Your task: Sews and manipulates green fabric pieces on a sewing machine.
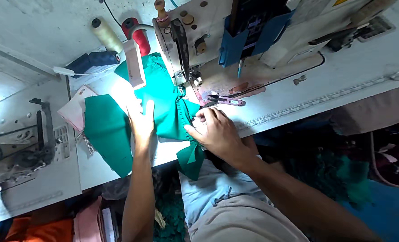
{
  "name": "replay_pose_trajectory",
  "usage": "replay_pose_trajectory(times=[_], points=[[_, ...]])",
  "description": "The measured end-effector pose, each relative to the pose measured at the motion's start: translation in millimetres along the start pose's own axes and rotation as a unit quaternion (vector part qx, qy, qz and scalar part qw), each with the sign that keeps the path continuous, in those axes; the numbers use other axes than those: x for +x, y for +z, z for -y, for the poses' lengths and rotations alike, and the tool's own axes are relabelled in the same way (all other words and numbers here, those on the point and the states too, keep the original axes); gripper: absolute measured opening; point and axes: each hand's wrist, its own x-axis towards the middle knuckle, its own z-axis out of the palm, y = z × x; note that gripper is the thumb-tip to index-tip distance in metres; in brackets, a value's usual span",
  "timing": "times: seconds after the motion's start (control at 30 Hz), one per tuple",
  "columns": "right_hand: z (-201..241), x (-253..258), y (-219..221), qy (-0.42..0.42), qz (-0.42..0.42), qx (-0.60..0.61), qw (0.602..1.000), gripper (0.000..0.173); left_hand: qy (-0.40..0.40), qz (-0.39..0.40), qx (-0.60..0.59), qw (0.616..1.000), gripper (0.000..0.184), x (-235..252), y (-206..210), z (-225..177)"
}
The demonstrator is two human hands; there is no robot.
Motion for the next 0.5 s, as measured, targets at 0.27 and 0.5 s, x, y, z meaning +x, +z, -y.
replay_pose_trajectory(times=[0.27,0.5], points=[[12,21,14,-0.053,0.019,-0.040,0.998,0.030,-0.016,-0.004,0.079,0.997,0.064,-29,3,-1],[21,23,-17,0.068,0.240,-0.139,0.958,0.061,0.014,0.001,0.059,0.998,0.057,-40,4,-11]])
